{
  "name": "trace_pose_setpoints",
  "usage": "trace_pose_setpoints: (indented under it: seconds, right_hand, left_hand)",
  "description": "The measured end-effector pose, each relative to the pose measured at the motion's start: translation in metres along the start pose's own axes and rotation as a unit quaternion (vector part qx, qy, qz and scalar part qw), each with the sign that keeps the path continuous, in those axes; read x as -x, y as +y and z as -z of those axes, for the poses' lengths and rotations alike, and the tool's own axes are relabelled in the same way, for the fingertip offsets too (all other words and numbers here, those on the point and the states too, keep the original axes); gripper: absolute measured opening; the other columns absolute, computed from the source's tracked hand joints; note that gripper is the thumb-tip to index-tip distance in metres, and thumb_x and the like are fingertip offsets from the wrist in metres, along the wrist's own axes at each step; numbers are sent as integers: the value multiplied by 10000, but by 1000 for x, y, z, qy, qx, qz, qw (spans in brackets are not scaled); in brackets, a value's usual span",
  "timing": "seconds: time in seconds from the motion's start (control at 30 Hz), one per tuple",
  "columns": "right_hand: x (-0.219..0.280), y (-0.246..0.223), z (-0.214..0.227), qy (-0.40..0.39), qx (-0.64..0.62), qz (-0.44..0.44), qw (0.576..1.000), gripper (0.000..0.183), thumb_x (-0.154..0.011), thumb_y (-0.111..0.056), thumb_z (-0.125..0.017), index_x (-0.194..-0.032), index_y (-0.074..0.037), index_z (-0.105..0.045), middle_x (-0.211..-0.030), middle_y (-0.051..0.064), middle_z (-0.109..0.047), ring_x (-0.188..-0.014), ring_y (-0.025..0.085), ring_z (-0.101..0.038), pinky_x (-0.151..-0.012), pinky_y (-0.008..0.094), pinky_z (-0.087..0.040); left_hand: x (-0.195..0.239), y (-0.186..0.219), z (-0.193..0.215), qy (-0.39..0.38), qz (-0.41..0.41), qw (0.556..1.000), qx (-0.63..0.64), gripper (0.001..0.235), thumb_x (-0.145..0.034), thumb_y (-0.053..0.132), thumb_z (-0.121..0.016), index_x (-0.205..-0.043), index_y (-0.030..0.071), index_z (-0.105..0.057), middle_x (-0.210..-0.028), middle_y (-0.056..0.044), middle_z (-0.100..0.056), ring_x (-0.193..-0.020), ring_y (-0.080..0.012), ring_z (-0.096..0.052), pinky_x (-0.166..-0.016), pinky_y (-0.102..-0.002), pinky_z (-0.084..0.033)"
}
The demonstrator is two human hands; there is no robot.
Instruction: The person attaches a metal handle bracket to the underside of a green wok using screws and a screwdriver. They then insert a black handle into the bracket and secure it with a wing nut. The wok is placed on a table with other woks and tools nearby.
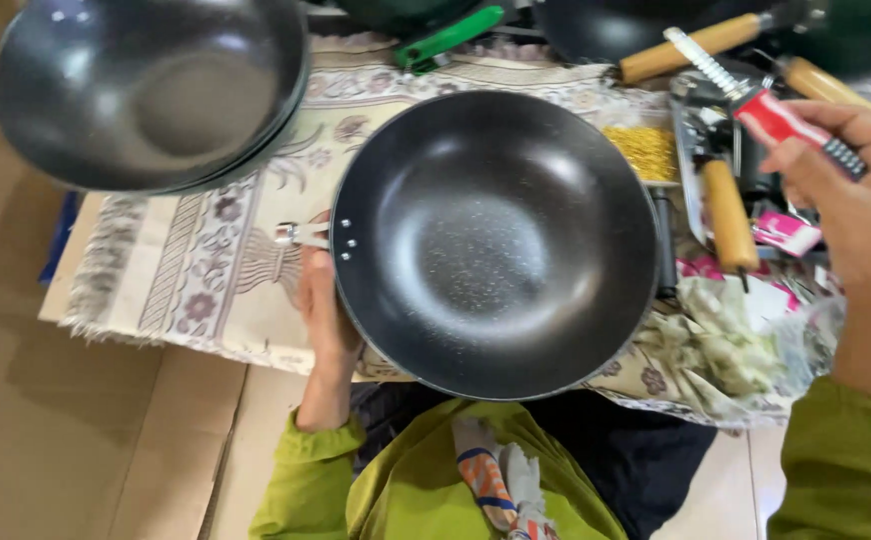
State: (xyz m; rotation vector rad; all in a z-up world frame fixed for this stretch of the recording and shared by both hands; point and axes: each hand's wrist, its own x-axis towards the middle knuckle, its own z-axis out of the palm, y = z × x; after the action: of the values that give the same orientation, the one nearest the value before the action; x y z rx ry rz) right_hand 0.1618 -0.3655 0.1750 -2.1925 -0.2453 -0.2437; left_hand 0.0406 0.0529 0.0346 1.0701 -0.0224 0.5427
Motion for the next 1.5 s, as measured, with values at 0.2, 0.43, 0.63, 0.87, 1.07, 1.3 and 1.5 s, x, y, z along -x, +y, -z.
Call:
trace_pose_setpoints:
  seconds: [0.2, 0.43, 0.63, 0.87, 1.07, 1.3, 1.5]
  right_hand:
    - [-13, -66, -75, -174, 135, 222, 950, 420, -1009, -235, -692, -1386, -51, -679, -1217, 116, -745, -941, 196, -693, -732, 282, -535]
    - [-20, -100, -154, -285, 76, 309, 904, 385, -934, -205, -765, -1293, -88, -690, -1106, 80, -743, -949, 242, -682, -858, 386, -495]
    - [-17, -94, -172, -290, 93, 322, 896, 336, -950, -239, -744, -1258, -110, -704, -1083, 40, -734, -955, 242, -677, -864, 396, -471]
    - [-16, -83, -176, -285, 93, 306, 903, 324, -955, -268, -735, -1245, -126, -711, -1098, 19, -738, -994, 228, -675, -861, 392, -453]
    - [-16, -83, -177, -290, 84, 298, 906, 325, -950, -263, -739, -1247, -133, -710, -1084, 10, -734, -978, 216, -669, -848, 380, -437]
    - [-15, -82, -179, -287, 73, 302, 906, 328, -948, -268, -747, -1249, -142, -708, -1112, 0, -743, -1003, 215, -673, -856, 383, -434]
    - [-13, -82, -180, -284, 74, 303, 907, 334, -951, -272, -745, -1256, -142, -707, -1122, -3, -738, -1025, 213, -671, -874, 384, -432]
  left_hand:
    - [1, 9, -9, -5, -51, 998, 27, 468, -1127, 320, -530, -1492, 26, -521, -1547, -159, -526, -1474, -301, -488, -1270, -454, -408]
    - [4, 7, -7, 29, -48, 998, 27, 373, -1104, 313, -599, -1357, 42, -643, -1255, -60, -681, -1166, -140, -642, -1035, -279, -515]
    - [1, 4, -3, 46, -70, 996, -27, 274, -1065, 304, -578, -860, 130, -529, -846, 41, -418, -796, -74, -392, -764, -234, -370]
    - [2, 0, -2, 53, -66, 996, -30, 311, -1081, 342, -609, -1220, 71, -677, -990, 12, -522, -959, -103, -484, -893, -257, -414]
    - [3, 2, -3, 47, -61, 997, 4, 353, -1092, 306, -609, -1316, 35, -644, -1087, -19, -598, -1059, -123, -567, -991, -269, -464]
    - [4, -5, 1, 52, -41, 997, 39, 372, -1079, 305, -638, -1334, 35, -637, -1051, -4, -621, -989, -97, -588, -920, -246, -496]
    - [4, -5, 1, 61, -39, 997, 17, 228, -1053, 320, -635, -1037, 93, -640, -856, 51, -451, -793, -56, -414, -745, -211, -376]
